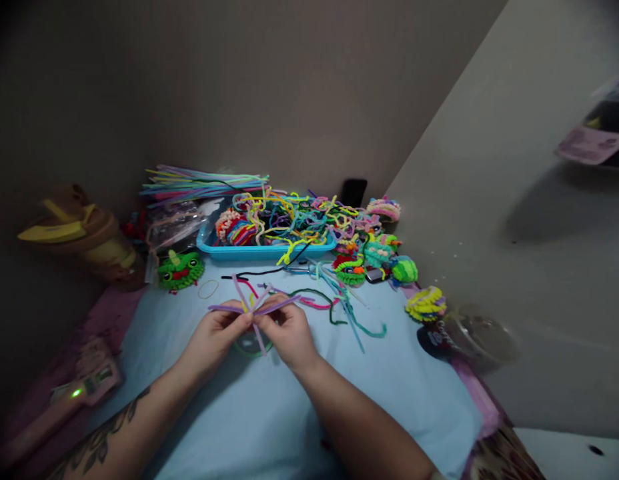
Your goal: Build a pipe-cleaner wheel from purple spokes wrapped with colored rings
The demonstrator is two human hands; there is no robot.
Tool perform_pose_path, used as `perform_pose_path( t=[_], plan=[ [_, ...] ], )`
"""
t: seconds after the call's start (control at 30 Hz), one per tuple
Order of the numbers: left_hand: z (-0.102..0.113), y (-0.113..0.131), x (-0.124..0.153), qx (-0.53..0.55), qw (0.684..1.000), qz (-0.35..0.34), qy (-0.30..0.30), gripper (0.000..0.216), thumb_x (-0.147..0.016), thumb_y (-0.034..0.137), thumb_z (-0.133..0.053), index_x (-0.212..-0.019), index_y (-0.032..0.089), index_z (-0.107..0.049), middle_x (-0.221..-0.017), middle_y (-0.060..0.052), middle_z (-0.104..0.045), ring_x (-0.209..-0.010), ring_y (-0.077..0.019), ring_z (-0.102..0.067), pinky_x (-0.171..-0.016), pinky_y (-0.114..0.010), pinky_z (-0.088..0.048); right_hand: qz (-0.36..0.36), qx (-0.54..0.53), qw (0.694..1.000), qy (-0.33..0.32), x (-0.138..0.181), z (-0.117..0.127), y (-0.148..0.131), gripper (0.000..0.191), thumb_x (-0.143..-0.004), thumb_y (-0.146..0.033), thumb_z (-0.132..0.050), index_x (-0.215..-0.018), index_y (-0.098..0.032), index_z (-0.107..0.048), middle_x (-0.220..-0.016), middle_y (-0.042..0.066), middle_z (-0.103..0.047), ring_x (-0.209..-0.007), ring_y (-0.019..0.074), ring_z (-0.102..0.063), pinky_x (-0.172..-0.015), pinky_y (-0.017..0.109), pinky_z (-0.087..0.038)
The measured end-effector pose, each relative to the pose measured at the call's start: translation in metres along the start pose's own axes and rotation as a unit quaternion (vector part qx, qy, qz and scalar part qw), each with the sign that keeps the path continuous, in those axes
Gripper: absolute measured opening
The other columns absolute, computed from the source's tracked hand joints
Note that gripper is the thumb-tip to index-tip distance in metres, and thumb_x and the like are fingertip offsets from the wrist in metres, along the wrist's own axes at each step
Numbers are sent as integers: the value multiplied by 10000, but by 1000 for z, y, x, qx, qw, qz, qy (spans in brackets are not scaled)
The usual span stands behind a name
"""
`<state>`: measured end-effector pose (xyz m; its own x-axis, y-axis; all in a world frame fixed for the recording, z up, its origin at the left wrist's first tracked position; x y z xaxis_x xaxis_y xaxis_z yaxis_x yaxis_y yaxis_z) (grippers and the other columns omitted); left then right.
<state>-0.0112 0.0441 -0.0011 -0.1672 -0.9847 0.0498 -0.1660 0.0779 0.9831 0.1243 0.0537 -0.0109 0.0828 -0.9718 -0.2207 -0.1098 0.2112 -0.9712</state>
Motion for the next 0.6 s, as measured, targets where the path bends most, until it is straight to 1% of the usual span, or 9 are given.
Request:
perform_pose_path(
  t=[0.1, 0.17, 0.3, 0.37, 0.5, 0.6],
  plan=[
    [2, 0, 1, -25, 1000, -12, 7, 224, -724, 369, -669, -753, 147, -655, -719, -31, -645, -664, -141, -571, -642, -248, -449, 11, 24, 1000, 13, 2, -1, -3, 97, -727, -263, -705, -718, -192, -640, -740, 12, -591, -738, 153, -560, -689, 283, -460],
    [2, 0, 1, -39, 999, -18, 13, 213, -730, 357, -663, -751, 146, -655, -711, -28, -640, -655, -138, -567, -630, -241, -443, 22, 34, 999, 19, 4, 0, -6, 75, -737, -257, -697, -732, -197, -653, -761, 19, -607, -748, 159, -569, -692, 288, -462],
    [2, 0, 1, -38, 999, -12, 16, 190, -731, 331, -661, -752, 142, -662, -700, -25, -646, -651, -134, -569, -629, -237, -443, 34, 45, 998, 26, 5, 1, -8, 26, -737, -230, -697, -731, -210, -682, -772, 21, -643, -755, 164, -588, -703, 290, -464],
    [2, 0, 1, -36, 999, -6, 18, 186, -727, 322, -665, -750, 137, -666, -704, -31, -653, -663, -140, -576, -640, -243, -450, 16, 25, 999, 21, 5, 0, -4, 28, -733, -235, -700, -722, -211, -690, -761, 17, -651, -746, 165, -593, -706, 291, -470],
    [3, -1, 1, -44, 999, -16, 26, 175, -736, 308, -659, -771, 138, -677, -758, -46, -670, -716, -155, -596, -691, -261, -469, -40, -71, 997, 3, 6, -6, 6, 39, -730, -250, -705, -748, -216, -700, -773, 6, -664, -747, 157, -605, -725, 290, -488],
    [4, -1, 2, -52, 997, -31, 37, 166, -750, 299, -649, -789, 140, -677, -783, -49, -680, -737, -158, -609, -712, -267, -474, -66, -109, 992, 27, 8, -9, 10, 122, -709, -247, -725, -826, -227, -701, -800, 2, -685, -762, 157, -617, -750, 296, -494]
  ],
)
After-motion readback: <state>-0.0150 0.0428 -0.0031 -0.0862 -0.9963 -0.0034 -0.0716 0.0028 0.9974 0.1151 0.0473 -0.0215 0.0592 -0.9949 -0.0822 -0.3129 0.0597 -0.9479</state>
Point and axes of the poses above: each hand's wrist, its own x-axis away from the middle knuckle, its own z-axis out of the back of the hand, y = z × x, the point moved 3 cm from there along -x, towards the middle knuckle
